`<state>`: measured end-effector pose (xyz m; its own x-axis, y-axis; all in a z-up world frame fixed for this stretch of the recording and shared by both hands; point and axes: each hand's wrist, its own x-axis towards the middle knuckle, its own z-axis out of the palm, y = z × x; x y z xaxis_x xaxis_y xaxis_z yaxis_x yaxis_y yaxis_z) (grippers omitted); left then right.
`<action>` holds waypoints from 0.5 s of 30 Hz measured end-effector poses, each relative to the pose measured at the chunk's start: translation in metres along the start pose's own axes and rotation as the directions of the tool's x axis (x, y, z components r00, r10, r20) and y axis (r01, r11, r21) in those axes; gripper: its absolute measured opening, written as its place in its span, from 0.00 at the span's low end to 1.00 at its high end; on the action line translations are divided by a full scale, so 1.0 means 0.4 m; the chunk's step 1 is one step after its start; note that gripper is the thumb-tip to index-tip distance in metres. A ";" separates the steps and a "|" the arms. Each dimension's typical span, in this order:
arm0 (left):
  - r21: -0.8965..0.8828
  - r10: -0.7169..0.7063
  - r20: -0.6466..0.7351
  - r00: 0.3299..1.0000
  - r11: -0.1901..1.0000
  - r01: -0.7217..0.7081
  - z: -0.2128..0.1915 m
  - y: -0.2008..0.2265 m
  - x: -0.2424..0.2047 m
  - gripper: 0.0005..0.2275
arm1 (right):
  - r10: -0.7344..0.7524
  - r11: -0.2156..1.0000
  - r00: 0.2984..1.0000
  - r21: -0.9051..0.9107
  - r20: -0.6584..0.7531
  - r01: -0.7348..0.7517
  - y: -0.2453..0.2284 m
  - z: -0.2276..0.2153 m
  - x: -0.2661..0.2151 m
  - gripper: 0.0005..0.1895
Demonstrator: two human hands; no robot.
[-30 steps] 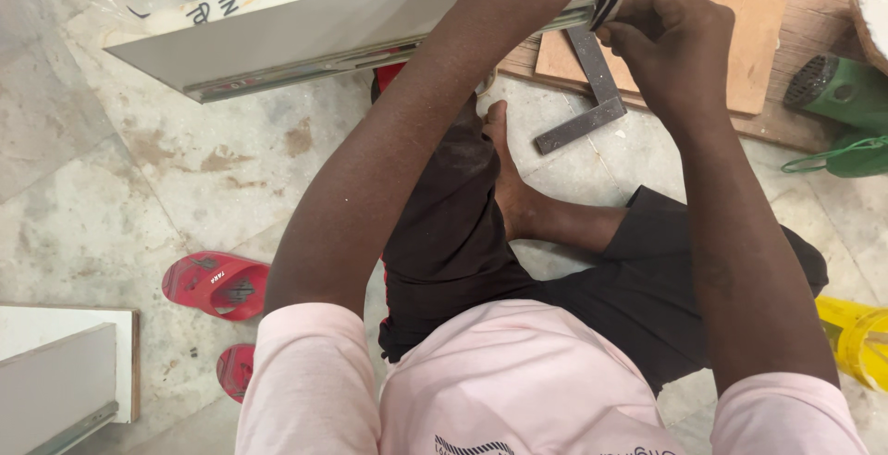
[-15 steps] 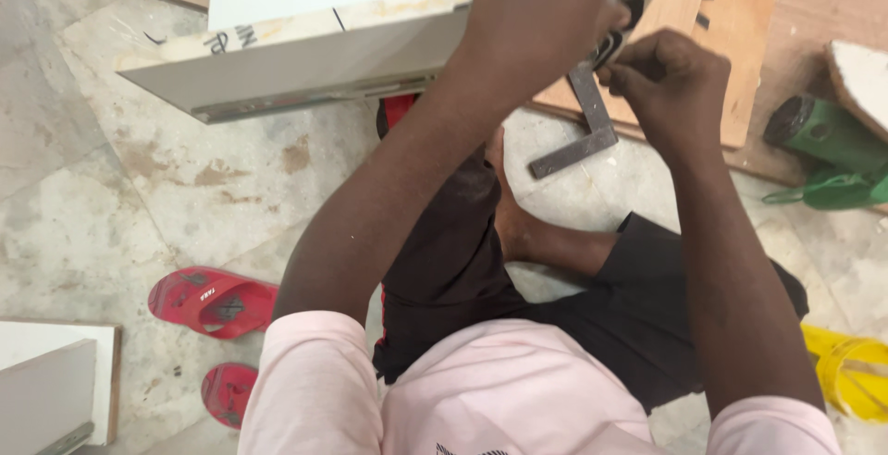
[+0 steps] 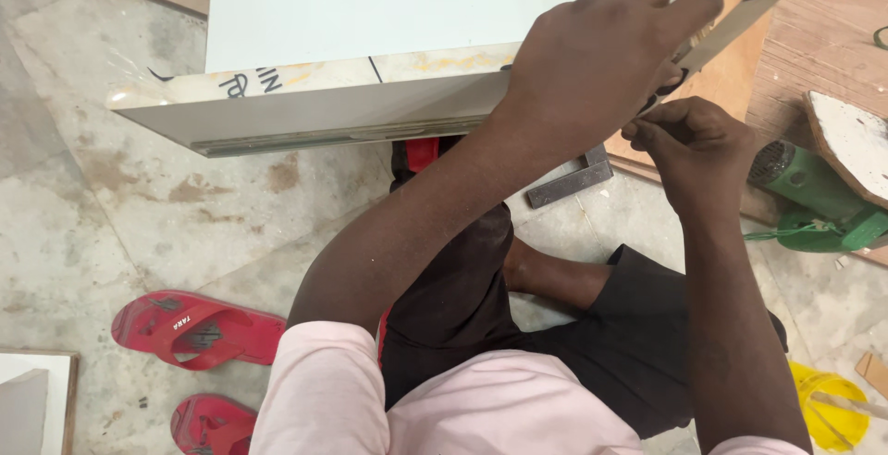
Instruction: The person sits on the floor and applies a white edge banding strip to the edge of a wooden panel. They use a metal square to measure and mark a cut line on the strip, then use a circular saw to cut the strip. Finally, they press the cut strip onto the panel edge and mark it with a pencil.
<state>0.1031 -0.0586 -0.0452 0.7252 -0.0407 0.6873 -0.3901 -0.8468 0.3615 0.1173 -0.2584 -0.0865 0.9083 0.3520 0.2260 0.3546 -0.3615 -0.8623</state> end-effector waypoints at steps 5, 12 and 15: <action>-0.020 0.014 -0.039 0.999 1.000 -0.015 -0.002 -0.008 -0.004 0.25 | -0.040 0.995 0.999 -0.096 -0.009 0.039 -0.011 0.009 -0.011 0.04; -0.051 -0.003 -0.016 1.000 0.999 0.002 -0.017 -0.010 -0.008 0.22 | -0.069 0.992 0.997 -0.104 -0.022 0.066 -0.004 0.019 -0.021 0.04; -0.056 -0.005 -0.014 1.000 0.998 0.004 -0.018 -0.012 -0.009 0.21 | -0.068 0.993 0.997 -0.094 -0.024 0.065 -0.003 0.023 -0.023 0.04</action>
<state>0.0983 -0.0506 -0.0450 0.7190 -0.0288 0.6944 -0.4182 -0.8159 0.3992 0.1063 -0.2534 -0.0916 0.8872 0.3552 0.2944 0.4324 -0.4174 -0.7993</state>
